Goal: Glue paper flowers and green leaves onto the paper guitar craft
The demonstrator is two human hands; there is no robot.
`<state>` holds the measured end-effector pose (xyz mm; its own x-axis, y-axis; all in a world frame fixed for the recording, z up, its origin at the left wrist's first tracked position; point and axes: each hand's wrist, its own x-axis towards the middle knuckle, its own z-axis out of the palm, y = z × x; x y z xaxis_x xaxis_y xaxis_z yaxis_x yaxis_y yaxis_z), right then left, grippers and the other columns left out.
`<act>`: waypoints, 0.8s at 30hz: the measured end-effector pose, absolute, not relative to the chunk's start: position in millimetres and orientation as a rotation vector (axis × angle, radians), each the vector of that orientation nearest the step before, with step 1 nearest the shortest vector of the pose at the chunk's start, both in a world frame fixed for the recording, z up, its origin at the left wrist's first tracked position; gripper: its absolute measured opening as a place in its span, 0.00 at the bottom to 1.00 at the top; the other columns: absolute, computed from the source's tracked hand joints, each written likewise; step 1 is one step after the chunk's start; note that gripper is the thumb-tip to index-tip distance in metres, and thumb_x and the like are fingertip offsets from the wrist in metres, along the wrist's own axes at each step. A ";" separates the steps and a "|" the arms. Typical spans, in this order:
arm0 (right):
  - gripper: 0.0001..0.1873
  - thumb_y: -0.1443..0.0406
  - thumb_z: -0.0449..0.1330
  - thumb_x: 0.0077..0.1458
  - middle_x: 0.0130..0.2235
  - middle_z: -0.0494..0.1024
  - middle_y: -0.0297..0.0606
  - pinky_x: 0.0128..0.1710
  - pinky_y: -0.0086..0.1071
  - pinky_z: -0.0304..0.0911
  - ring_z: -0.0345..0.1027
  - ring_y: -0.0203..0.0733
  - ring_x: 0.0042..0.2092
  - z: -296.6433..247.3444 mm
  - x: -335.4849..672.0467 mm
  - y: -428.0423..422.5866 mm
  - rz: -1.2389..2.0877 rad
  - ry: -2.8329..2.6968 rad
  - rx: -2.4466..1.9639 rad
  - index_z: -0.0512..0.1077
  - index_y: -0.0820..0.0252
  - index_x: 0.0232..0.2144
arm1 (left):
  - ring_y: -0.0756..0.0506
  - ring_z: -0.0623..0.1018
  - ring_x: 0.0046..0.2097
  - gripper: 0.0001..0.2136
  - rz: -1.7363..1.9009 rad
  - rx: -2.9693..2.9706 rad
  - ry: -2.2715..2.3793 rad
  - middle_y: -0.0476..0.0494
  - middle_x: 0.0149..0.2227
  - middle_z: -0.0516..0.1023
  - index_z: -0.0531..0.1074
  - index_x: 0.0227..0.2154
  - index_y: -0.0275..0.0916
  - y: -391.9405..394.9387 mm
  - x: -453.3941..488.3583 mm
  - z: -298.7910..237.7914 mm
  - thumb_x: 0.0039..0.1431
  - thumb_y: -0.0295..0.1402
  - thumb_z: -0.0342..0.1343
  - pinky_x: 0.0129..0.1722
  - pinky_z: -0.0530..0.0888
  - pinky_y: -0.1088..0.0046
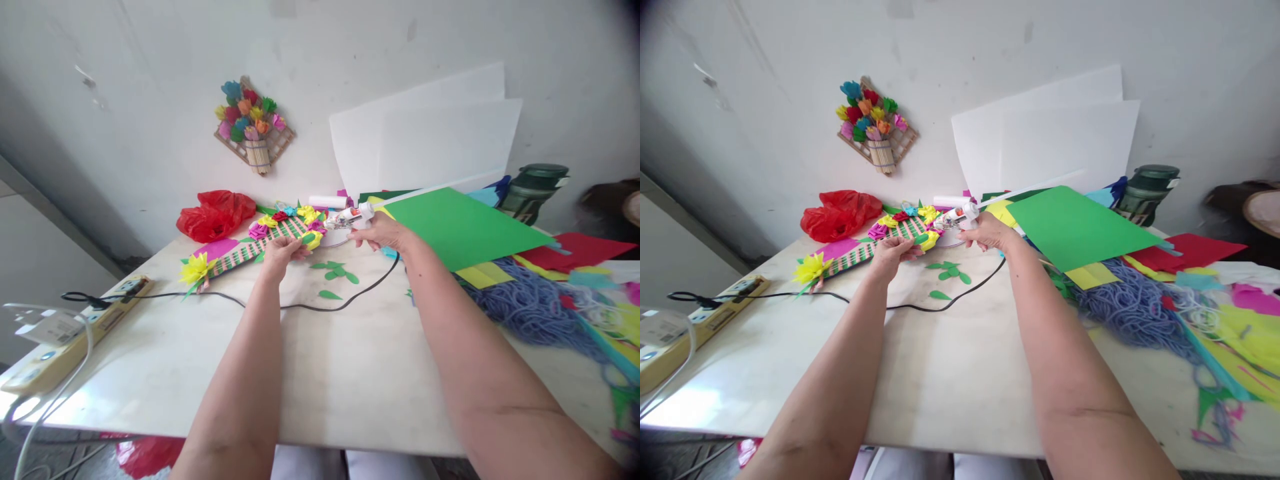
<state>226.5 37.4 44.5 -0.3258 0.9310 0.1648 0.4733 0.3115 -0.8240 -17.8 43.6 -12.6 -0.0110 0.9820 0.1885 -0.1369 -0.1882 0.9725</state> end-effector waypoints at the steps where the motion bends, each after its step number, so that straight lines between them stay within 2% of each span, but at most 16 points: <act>1: 0.09 0.63 0.63 0.43 0.19 0.73 0.34 0.12 0.23 0.53 0.53 0.25 0.13 44.4 225.7 37.5 0.886 -1.944 -1.250 0.68 0.64 0.22 | 0.44 0.78 0.27 0.15 1.404 1.244 1.003 0.41 0.24 0.77 0.66 0.21 0.34 43.5 -18.0 -12.7 0.37 0.38 0.65 0.24 0.72 0.74; 11: 0.12 0.61 0.64 0.43 0.19 0.71 0.31 0.11 0.23 0.53 0.53 0.26 0.13 45.8 218.8 32.2 0.899 -1.985 -1.287 0.69 0.63 0.28 | 0.41 0.79 0.31 0.14 1.378 1.229 0.901 0.42 0.22 0.77 0.66 0.21 0.35 45.6 -18.8 -15.5 0.39 0.36 0.65 0.30 0.74 0.70; 24: 0.15 0.57 0.66 0.40 0.19 0.69 0.31 0.11 0.24 0.53 0.52 0.26 0.14 39.7 217.6 37.9 0.900 -1.966 -1.309 0.68 0.61 0.26 | 0.42 0.79 0.30 0.13 1.399 1.233 0.884 0.45 0.20 0.75 0.65 0.21 0.36 46.4 -18.3 -16.9 0.39 0.35 0.65 0.30 0.74 0.69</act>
